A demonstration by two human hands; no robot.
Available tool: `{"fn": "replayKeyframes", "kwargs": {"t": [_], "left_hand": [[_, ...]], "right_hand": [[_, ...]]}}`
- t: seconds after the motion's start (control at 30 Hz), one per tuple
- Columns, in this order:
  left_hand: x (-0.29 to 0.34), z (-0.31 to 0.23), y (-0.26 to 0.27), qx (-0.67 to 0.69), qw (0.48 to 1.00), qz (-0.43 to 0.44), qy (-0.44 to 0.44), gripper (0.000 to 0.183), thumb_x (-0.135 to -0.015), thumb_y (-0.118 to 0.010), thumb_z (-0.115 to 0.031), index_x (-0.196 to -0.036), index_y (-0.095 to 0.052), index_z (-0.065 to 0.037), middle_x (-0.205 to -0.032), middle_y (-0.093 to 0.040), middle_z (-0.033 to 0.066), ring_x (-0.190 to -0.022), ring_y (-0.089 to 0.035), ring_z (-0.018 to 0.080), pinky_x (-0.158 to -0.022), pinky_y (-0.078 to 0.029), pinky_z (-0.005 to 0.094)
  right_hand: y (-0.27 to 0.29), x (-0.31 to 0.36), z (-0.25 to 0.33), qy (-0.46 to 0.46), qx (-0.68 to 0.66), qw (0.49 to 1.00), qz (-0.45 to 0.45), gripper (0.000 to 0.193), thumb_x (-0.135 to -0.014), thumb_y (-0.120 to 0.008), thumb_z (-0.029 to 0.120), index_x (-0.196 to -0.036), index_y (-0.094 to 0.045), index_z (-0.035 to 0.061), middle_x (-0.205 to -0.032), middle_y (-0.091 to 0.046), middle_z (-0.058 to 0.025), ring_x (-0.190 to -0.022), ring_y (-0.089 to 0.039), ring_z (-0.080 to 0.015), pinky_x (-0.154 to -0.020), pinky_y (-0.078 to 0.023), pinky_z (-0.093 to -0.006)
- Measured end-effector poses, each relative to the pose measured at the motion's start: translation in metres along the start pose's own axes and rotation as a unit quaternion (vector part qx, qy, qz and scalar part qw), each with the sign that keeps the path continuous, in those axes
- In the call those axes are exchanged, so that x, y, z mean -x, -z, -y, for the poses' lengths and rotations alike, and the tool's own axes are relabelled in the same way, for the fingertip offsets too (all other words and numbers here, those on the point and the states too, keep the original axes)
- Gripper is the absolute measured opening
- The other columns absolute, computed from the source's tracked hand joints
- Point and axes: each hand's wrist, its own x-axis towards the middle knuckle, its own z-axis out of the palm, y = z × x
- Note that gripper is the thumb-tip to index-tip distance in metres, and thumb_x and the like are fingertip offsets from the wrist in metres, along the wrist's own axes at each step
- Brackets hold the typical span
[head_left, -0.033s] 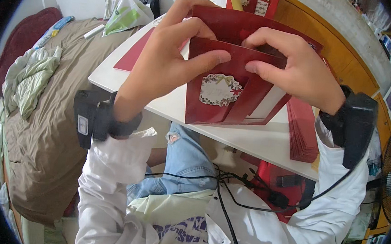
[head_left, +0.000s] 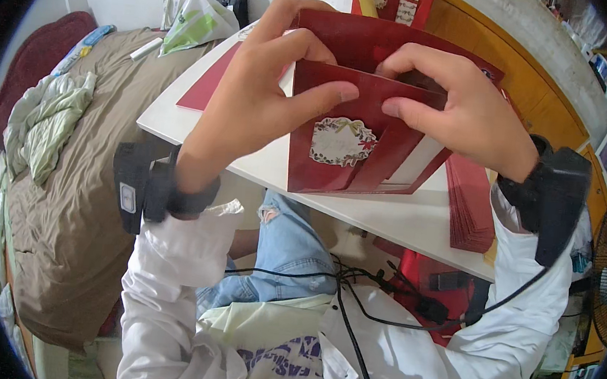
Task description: Assembling red paper money wallets by folding them and attaching decorative stickers.
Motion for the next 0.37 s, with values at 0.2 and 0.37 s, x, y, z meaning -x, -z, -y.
{"fn": "replayKeyframes", "kwargs": {"t": [0.2,0.37], "left_hand": [[0.018,-0.012,0.003,0.015,0.999,0.033,-0.028,0.032,-0.068,-0.079,-0.008,-0.093,-0.059,-0.003,-0.107,-0.052,0.0141,-0.091,-0.055,0.0285,-0.075,-0.047,0.0325],[0.029,-0.018,0.004,0.006,0.992,0.009,-0.122,0.033,-0.065,-0.079,-0.004,-0.092,-0.061,-0.006,-0.103,-0.056,0.0158,-0.091,-0.058,0.031,-0.075,-0.049,0.0345]], "right_hand": [[0.001,0.019,0.031,-0.034,0.066,0.997,0.025,0.026,-0.075,-0.064,0.001,-0.098,-0.054,-0.0017,-0.093,-0.058,-0.0116,-0.087,-0.059,-0.0221,-0.078,-0.047,-0.0306],[-0.013,0.039,0.052,0.029,0.182,0.983,0.01,0.027,-0.072,-0.068,0.003,-0.096,-0.057,0.0043,-0.099,-0.06,-0.0132,-0.091,-0.061,-0.0237,-0.076,-0.049,-0.0337]]}}
